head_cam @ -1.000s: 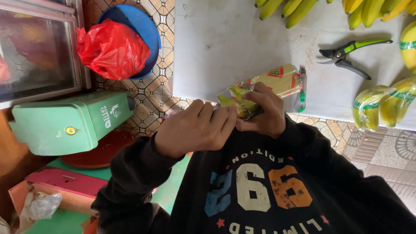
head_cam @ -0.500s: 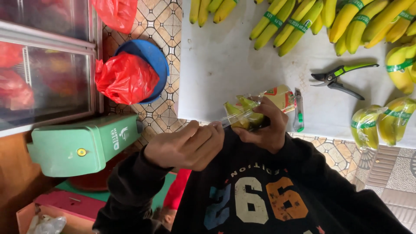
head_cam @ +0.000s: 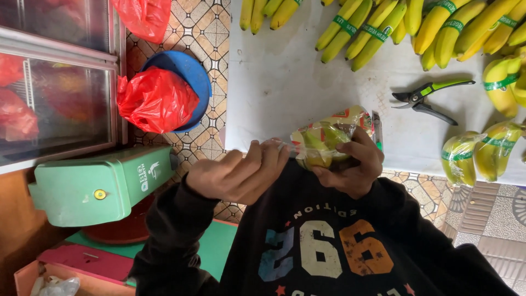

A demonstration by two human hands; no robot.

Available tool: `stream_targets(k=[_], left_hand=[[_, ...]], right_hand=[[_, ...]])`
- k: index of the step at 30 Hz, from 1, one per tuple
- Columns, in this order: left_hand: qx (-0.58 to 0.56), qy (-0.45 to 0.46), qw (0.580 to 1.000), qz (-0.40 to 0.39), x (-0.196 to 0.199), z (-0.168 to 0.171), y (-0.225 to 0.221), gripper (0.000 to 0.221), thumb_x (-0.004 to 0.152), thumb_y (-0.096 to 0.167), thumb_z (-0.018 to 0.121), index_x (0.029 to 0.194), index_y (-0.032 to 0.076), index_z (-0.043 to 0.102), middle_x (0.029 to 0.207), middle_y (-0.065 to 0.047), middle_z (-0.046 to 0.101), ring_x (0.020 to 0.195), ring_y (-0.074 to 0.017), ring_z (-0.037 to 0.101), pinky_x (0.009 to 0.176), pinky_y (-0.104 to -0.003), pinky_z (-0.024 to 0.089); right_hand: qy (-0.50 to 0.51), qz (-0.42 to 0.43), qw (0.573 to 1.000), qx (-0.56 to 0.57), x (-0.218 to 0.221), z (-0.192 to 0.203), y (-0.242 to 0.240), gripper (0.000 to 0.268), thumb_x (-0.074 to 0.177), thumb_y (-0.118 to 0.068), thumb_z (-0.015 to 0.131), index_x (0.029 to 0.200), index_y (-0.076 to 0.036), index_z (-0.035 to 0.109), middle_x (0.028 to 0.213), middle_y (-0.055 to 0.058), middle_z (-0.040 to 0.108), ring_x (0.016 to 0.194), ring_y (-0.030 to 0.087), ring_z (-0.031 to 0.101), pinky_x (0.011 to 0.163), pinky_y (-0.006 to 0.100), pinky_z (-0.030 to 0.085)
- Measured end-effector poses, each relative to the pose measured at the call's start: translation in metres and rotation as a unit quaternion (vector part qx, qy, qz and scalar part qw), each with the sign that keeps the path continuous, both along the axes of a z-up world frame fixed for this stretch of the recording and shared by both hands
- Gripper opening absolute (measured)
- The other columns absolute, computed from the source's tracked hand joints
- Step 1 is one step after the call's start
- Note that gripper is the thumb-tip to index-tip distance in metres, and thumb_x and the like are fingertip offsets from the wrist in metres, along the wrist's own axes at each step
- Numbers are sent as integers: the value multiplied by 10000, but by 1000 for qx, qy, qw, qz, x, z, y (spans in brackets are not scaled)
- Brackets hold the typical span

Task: Wrapping bunches of bananas in plastic bags and sealing them for distribution.

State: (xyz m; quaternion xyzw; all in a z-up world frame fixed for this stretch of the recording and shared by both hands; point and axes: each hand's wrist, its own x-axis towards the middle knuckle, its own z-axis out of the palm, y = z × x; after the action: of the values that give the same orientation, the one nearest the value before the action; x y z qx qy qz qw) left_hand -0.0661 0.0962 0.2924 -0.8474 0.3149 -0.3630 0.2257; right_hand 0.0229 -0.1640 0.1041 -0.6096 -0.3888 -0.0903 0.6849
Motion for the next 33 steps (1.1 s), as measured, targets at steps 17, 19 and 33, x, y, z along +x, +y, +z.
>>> stream_targets(k=[17, 19, 33], left_hand=[[-654, 165, 719, 171, -40, -67, -48, 207, 989, 265, 606, 968, 108, 739, 915, -37, 730, 790, -246, 706, 744, -380, 589], [-732, 196, 626, 185, -33, -63, -49, 298, 1065, 253, 511, 1125, 44, 716, 1001, -117, 719, 877, -309, 702, 800, -430, 585], [-902, 366, 137, -181, -4, -114, -58, 129, 973, 98, 730, 1001, 10, 640, 1071, -228, 731, 1039, -263, 719, 955, -385, 556]], right_hand=[[-84, -27, 996, 4, 2, 26, -5, 544, 760, -303, 932, 943, 5, 523, 866, 350, 619, 719, 460, 696, 635, 475, 560], [-86, -29, 996, -1, 0, 22, -10, 548, 757, -309, 934, 935, 9, 526, 860, 354, 625, 717, 458, 702, 638, 480, 563], [-97, 31, 994, 29, 14, 45, -2, 555, 754, -242, 925, 958, 50, 500, 807, 309, 562, 675, 444, 666, 653, 551, 570]])
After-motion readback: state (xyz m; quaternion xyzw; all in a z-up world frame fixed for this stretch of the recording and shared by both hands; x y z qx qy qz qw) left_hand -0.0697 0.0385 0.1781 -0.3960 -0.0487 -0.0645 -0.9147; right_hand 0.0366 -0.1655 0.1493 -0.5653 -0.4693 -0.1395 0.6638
